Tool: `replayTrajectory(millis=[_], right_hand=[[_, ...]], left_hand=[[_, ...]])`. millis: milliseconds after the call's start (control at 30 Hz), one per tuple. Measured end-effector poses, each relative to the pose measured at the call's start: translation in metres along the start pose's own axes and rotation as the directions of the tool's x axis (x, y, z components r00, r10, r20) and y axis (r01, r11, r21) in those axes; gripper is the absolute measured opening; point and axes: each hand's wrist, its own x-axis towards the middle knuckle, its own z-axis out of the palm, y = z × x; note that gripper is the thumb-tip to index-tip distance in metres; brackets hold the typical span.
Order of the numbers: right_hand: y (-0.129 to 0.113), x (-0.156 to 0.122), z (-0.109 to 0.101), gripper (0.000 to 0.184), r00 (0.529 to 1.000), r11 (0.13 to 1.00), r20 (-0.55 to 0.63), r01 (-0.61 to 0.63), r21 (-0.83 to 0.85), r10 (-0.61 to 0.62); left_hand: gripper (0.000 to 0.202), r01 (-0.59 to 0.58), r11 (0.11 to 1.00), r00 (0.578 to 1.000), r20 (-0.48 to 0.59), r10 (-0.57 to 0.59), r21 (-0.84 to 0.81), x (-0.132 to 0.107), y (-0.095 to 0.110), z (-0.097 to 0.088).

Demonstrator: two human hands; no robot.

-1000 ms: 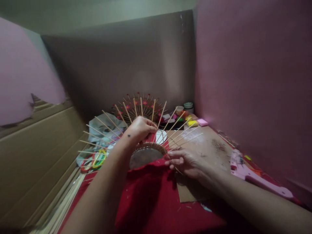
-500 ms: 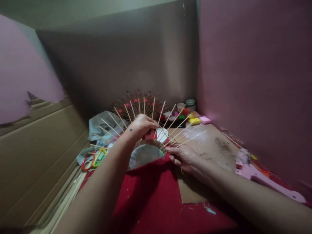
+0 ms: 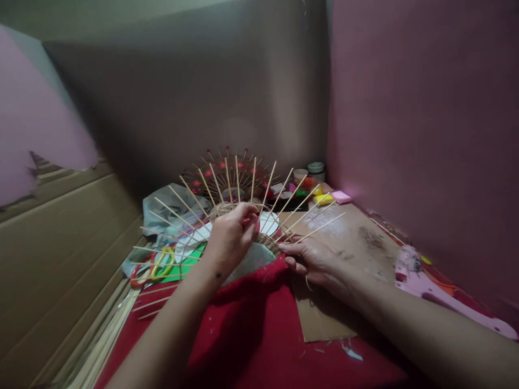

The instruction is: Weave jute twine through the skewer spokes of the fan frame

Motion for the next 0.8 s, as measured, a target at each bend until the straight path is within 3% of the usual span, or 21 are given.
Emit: replayTrajectory(millis=[100,267,467,533,567,600,633,667,733,800], right_hand=[[0.003,0.001,-0.002,0.005,0.999,0.999,0.011,-0.051,-0.001,0.051],[0.006,0.004,-0.007,0.006,0.993,0.992,-0.02,-0.118,-0.049,0.117],[0.006,-0.003,-0.009,0.007,0.982,0.979,-0.093,-0.176,-0.103,0.167],[0.003,-0.017,-0.003,0.006,0.988,0.968,-0.07,-0.149,-0.202,0.137],[0.0,-0.027,0.001,0.004,0.997,0.939,-0.03,-0.081,-0.334,0.075],[-0.004,-0.038,0.004,0.005,1.0,0.861,0.002,-0.016,-0.508,0.02],[-0.007,-0.051,0.005,0.009,0.998,0.714,0.057,0.07,-0.696,-0.042],[-0.012,-0.066,0.004,0.012,0.978,0.509,0.126,0.195,-0.838,-0.167],[-0.019,-0.097,-0.01,0.024,0.848,0.064,0.238,0.303,-0.951,-0.473],[-0.024,-0.129,-0.04,0.037,0.697,-0.215,0.323,0.241,-0.946,-0.641]], left_hand=[[0.03,-0.031,0.992,0.996,0.088,0.021,0.12,-0.005,-0.007,0.011],[0.044,-0.031,0.934,0.955,0.287,-0.078,0.357,-0.001,-0.01,0.02],[0.058,-0.011,0.95,0.926,0.362,-0.108,0.312,0.0,-0.02,0.026],[0.061,-0.006,0.957,0.932,0.347,-0.099,0.289,-0.001,-0.025,0.026],[0.06,-0.013,0.961,0.936,0.34,-0.085,0.275,-0.001,-0.027,0.026],[0.059,-0.024,0.965,0.94,0.336,-0.068,0.262,-0.002,-0.029,0.025],[0.057,-0.033,0.967,0.941,0.334,-0.055,0.252,-0.003,-0.03,0.025],[0.055,-0.039,0.969,0.941,0.334,-0.046,0.244,-0.004,-0.032,0.025],[0.054,-0.034,0.969,0.94,0.336,-0.052,0.244,-0.006,-0.033,0.025],[0.054,-0.013,0.968,0.938,0.338,-0.076,0.251,-0.007,-0.034,0.026]])
